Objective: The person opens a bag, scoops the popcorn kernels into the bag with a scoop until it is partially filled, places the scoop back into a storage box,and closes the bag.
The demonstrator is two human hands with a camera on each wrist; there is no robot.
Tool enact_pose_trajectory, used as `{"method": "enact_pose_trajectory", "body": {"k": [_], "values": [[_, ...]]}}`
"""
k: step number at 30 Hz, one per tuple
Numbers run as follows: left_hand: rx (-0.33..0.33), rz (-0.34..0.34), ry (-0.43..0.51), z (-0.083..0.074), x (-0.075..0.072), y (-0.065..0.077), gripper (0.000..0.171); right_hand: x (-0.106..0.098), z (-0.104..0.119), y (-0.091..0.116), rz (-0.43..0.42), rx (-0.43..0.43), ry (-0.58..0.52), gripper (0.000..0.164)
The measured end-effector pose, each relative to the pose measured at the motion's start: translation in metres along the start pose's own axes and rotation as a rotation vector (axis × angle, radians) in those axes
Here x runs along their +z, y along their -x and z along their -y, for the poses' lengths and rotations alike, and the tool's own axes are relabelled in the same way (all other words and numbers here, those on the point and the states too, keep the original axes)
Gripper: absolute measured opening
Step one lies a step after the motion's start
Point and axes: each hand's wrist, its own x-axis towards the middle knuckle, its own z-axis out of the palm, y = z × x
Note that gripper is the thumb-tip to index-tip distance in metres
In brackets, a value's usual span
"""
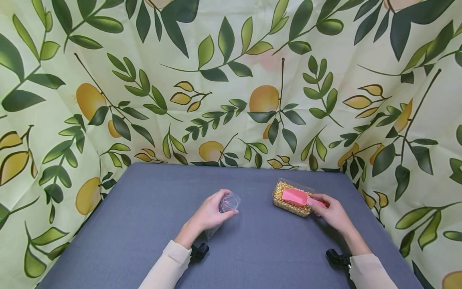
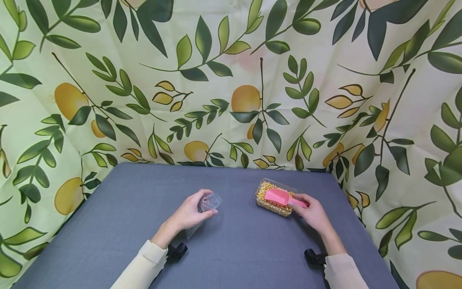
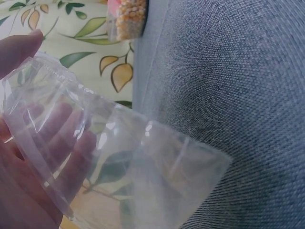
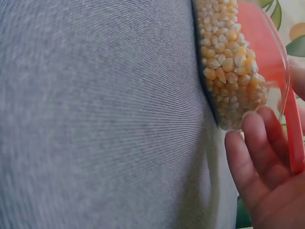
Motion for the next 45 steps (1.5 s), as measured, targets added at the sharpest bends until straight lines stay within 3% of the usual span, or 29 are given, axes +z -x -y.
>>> {"method": "enact_pose_trajectory", "body": {"k": [5, 11, 17, 33, 36, 45], "values": [[0.002, 0.005, 0.004, 0.000, 0.000, 0.000, 0.059, 0.002, -0.001, 0.002, 0.010, 0.021, -0.136, 0.050], [-0.015, 0.009, -0.009, -0.001, 0.000, 0.001, 0.059, 0.004, -0.001, 0.001, 0.007, 0.010, -0.218, 0.046], [-0.029, 0.019, -0.013, -0.002, -0.001, 0.002, 0.059, 0.006, 0.000, 0.000, -0.025, 0.073, -0.253, 0.049], [-0.019, 0.011, -0.008, -0.003, 0.000, 0.002, 0.058, -0.009, 0.016, 0.005, -0.032, 0.125, -0.215, 0.050], [-0.016, 0.012, -0.002, -0.004, 0.000, 0.002, 0.058, -0.016, 0.026, 0.008, -0.024, 0.126, -0.189, 0.047], [0.004, 0.007, 0.009, -0.004, 0.000, 0.001, 0.060, -0.030, 0.020, 0.005, -0.034, 0.114, -0.076, 0.047]]}}
